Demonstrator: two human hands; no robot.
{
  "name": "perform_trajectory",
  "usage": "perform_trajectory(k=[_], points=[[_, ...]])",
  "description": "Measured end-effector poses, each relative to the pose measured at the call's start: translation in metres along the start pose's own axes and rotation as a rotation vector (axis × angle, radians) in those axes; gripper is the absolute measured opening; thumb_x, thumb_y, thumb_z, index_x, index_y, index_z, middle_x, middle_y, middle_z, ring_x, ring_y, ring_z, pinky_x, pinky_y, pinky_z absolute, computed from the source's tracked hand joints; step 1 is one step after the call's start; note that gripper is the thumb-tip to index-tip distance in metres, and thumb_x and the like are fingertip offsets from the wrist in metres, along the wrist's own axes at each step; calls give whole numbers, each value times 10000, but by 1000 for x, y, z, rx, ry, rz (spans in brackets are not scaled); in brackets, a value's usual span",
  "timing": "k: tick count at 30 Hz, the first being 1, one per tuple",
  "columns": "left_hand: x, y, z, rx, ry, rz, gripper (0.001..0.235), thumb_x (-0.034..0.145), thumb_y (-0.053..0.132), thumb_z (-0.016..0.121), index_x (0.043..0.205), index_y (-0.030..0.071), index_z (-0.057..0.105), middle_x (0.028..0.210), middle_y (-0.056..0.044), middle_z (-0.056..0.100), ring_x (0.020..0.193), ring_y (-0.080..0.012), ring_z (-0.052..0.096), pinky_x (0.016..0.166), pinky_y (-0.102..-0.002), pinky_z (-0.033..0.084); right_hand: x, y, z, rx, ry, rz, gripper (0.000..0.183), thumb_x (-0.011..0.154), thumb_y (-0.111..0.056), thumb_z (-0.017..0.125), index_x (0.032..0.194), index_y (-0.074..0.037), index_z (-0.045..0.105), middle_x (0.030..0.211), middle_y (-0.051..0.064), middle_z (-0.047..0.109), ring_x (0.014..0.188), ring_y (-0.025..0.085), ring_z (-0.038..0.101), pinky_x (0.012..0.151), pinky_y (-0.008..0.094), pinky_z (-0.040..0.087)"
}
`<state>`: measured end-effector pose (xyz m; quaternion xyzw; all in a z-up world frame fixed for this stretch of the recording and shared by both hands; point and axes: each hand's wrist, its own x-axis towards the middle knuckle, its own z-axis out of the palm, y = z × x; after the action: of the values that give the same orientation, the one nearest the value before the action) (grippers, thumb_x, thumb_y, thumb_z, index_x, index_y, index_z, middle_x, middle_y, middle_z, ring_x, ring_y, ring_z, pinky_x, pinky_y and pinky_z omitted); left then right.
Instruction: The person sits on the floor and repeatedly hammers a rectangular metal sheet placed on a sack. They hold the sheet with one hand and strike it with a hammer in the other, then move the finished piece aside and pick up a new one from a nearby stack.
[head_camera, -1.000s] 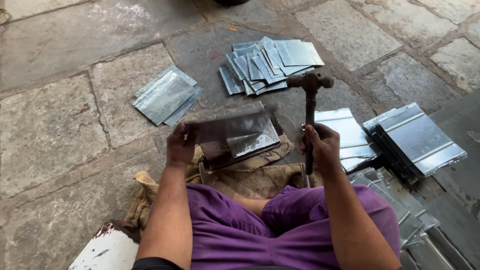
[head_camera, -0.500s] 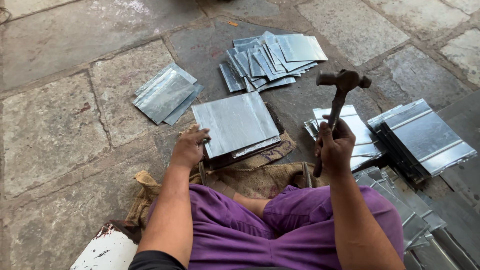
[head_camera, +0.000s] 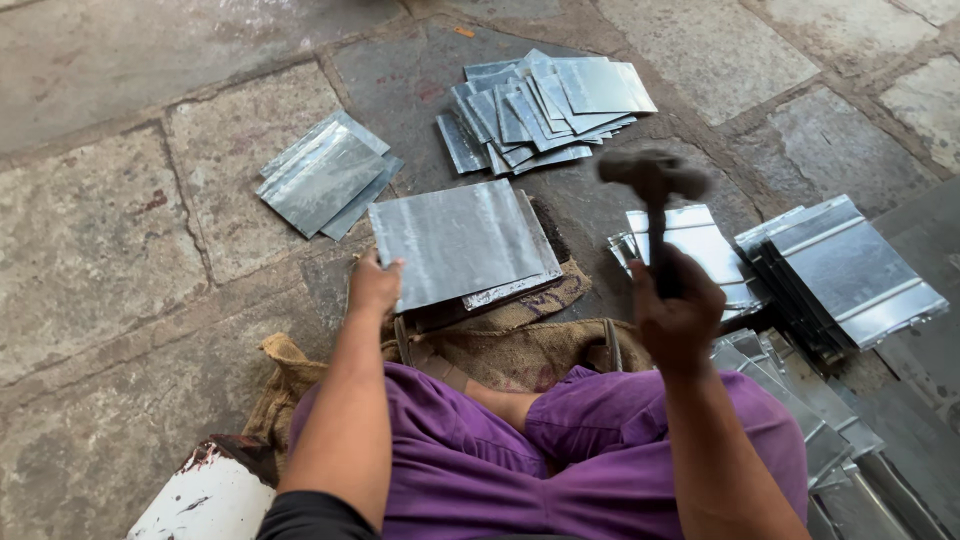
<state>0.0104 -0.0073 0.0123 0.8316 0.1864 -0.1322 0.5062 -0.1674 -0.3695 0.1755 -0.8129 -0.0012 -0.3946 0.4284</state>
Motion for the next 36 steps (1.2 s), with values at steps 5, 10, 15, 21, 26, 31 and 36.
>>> perform_trajectory(k=[5, 10, 15, 21, 26, 31, 36], points=[[-3, -6, -12, 88, 319, 228, 700, 926, 408, 820, 1320, -96, 537, 1237, -314, 648, 1127, -419, 655, 963, -469, 523, 2, 2, -5, -54, 185, -299, 194, 1066, -38, 719, 1234, 50, 677, 913, 54, 638, 776, 99, 610, 676, 249, 481], [-19, 8, -9, 45, 254, 91, 596, 841, 369, 804, 1220, -14, 550, 1149, -236, 711, 1028, -370, 742, 912, -449, 585, -18, 39, 70, 51, -85, -90, 165, 1049, -54, 663, 1209, -13, 666, 937, 106, 695, 819, 165, 677, 727, 286, 558], [-22, 19, -13, 152, 360, 245, 602, 830, 352, 888, 1182, -24, 579, 1142, -252, 711, 1040, -381, 703, 908, -453, 557, -23, 48, 94, -132, -305, 18, 279, 955, -100, 717, 1218, -14, 683, 906, 148, 709, 762, 224, 707, 659, 340, 548], [-23, 11, -8, -6, 245, 155, 587, 841, 322, 794, 1259, 4, 532, 1149, -210, 719, 1002, -341, 753, 870, -428, 596, -25, 50, 75, -88, -133, -62, 254, 982, -108, 723, 1217, -18, 687, 846, 140, 673, 695, 215, 666, 631, 348, 527], [-23, 8, -7, 60, 246, 166, 610, 868, 348, 812, 1265, -25, 538, 1190, -243, 695, 1060, -368, 716, 915, -436, 567, -39, 55, 86, -192, -490, 112, 259, 912, -104, 748, 1154, -12, 728, 924, 170, 728, 740, 170, 683, 632, 320, 543], [-20, 1, -6, 82, 250, 229, 668, 871, 365, 821, 1320, -38, 536, 1241, -260, 683, 1129, -387, 685, 973, -443, 537, -24, 47, 70, -73, -186, 68, 243, 986, -130, 706, 1176, 21, 703, 859, 146, 728, 742, 147, 689, 642, 310, 550], [-18, -2, -5, 110, 221, 183, 746, 880, 383, 808, 1407, -26, 475, 1304, -265, 633, 1183, -401, 642, 994, -461, 507, -16, 52, 75, 13, -24, 32, 221, 1037, -149, 679, 1185, 13, 707, 746, 147, 639, 661, 203, 615, 601, 351, 496]])
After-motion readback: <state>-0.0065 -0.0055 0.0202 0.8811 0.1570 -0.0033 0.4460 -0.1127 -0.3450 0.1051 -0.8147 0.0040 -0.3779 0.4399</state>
